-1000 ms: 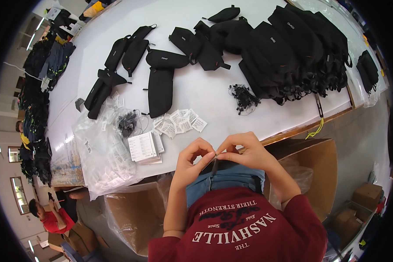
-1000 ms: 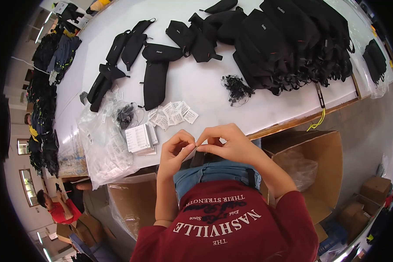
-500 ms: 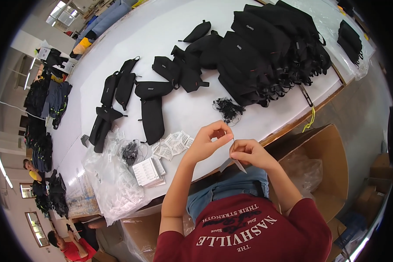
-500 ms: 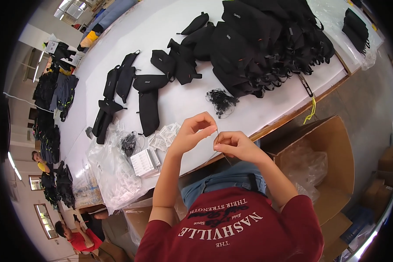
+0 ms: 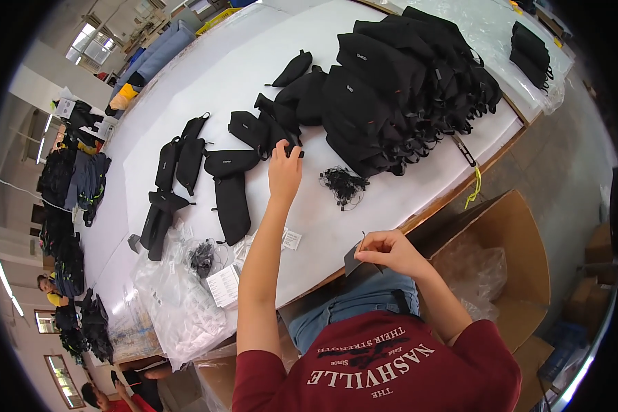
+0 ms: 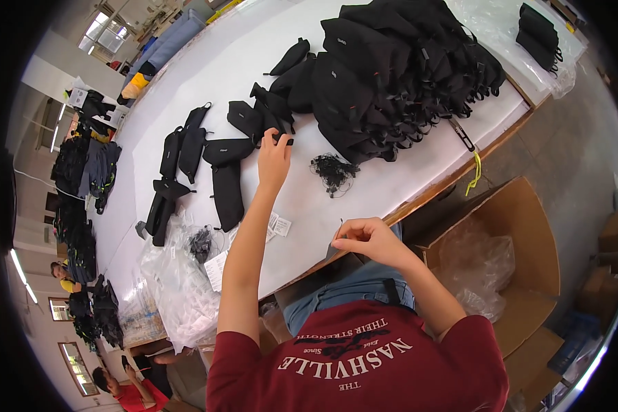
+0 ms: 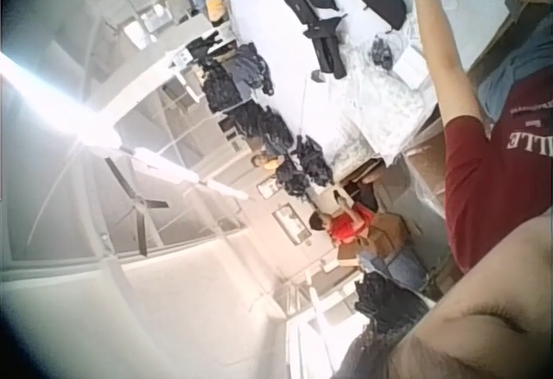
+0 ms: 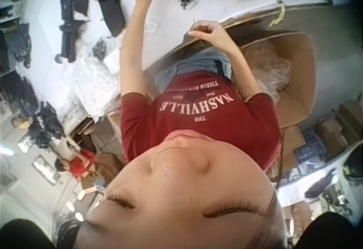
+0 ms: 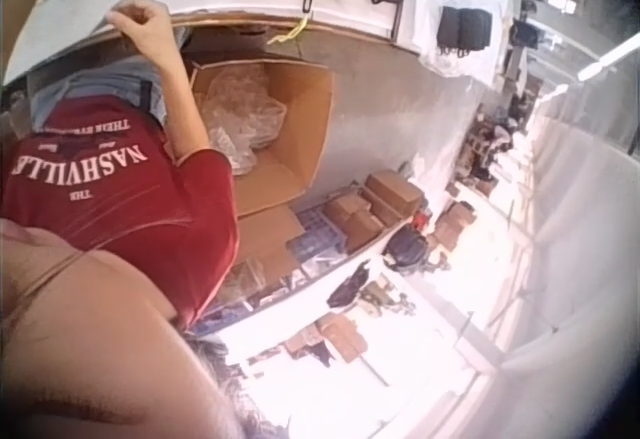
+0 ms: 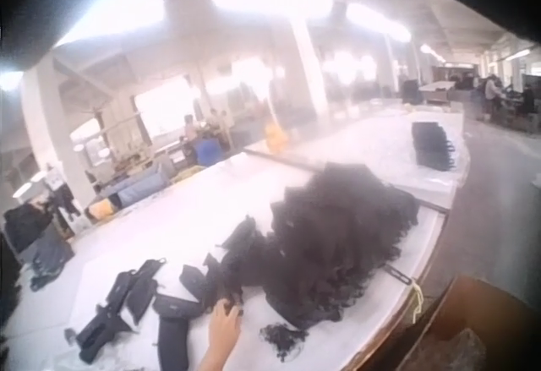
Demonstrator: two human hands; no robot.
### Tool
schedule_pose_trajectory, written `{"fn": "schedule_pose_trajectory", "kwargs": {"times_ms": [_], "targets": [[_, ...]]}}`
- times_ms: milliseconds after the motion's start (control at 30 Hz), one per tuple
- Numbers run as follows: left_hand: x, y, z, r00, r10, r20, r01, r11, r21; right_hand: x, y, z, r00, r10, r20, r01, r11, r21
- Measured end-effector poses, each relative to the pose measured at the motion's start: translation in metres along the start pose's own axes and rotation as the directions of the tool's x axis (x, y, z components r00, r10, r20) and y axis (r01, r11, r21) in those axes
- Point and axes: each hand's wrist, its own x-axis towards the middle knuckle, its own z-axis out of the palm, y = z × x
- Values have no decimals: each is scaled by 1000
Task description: Packing small black zippered bags with instructional sheets and small components.
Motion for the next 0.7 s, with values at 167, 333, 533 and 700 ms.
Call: {"fn": "schedule_pose_trajectory", "kwargs": {"times_ms": [167,333,533,700], "targets": [[-39,27,-41,997,-73,-34,59,952,-300,7,7,1,996,10,-91,-14,999,-43],[-105,66,-81,971,-238,-20,194,835,-515,39,12,18,982,-94,-164,-2,864,-504],[-156,106,-103,795,-599,96,537,620,-572,55,16,49,976,-172,-131,39,737,-675],[-164,115,-118,655,-676,338,693,361,-624,50,28,55,959,-281,-24,161,616,-771]]}}
